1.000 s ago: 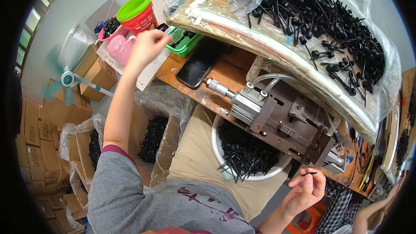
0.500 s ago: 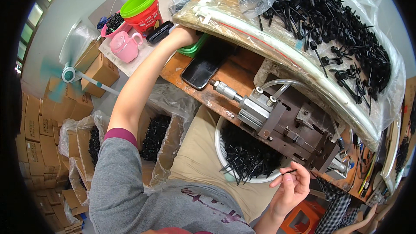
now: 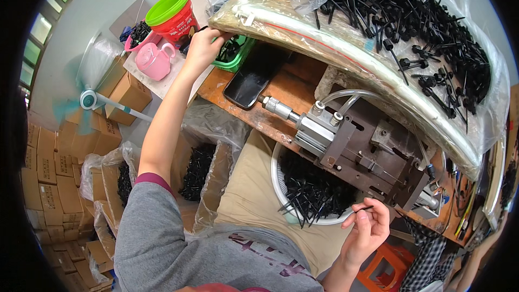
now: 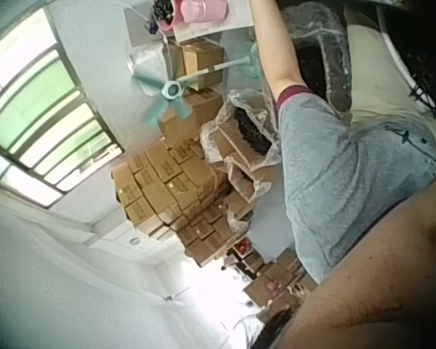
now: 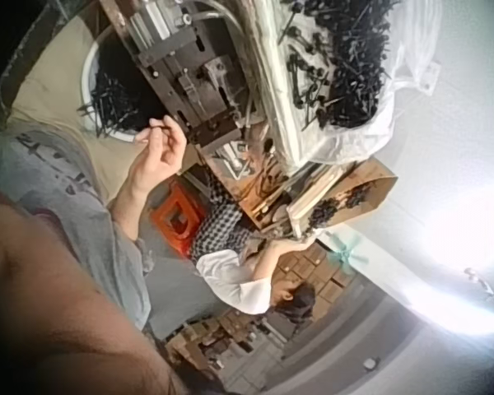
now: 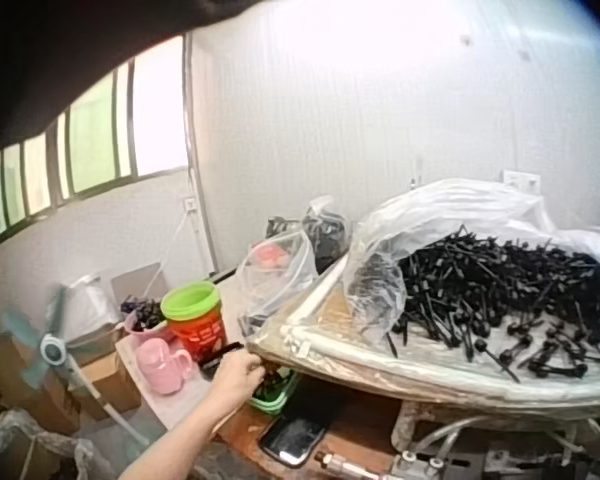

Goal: The person is assembling small black plastic components using a bench-mounted pneumatic press in a workshop environment.

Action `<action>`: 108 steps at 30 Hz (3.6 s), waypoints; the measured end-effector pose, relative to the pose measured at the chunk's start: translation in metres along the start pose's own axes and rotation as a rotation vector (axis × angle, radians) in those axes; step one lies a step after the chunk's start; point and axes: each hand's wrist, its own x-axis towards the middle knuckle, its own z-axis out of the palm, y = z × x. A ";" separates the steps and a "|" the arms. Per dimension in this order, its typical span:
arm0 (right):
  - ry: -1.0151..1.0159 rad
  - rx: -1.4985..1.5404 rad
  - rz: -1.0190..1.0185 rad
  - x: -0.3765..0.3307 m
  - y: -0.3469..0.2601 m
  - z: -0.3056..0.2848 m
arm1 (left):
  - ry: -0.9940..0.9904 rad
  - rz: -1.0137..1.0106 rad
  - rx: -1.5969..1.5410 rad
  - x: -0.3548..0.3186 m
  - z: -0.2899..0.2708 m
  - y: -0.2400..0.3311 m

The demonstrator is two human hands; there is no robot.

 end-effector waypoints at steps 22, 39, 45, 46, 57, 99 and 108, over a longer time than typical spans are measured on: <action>-0.218 0.156 0.125 0.033 -0.015 0.013 | -0.541 0.467 -0.756 -0.152 0.008 0.221; -0.329 0.247 0.093 0.038 -0.009 0.006 | -0.390 0.729 -0.635 -0.181 0.038 0.226; -0.315 0.117 0.007 0.033 -0.014 0.009 | -0.419 0.706 -0.647 -0.182 0.036 0.221; -0.318 0.118 0.009 0.032 -0.016 0.010 | -0.425 0.701 -0.658 -0.182 0.036 0.221; -0.301 -0.010 -0.027 0.026 -0.022 0.016 | -0.460 0.648 -0.748 -0.185 0.037 0.220; -0.584 -1.850 -0.669 0.280 -0.111 0.054 | -0.308 0.671 -0.236 -0.171 0.091 0.252; -0.524 -1.485 -0.839 0.302 -0.138 0.038 | -0.321 0.647 -0.188 -0.172 0.092 0.253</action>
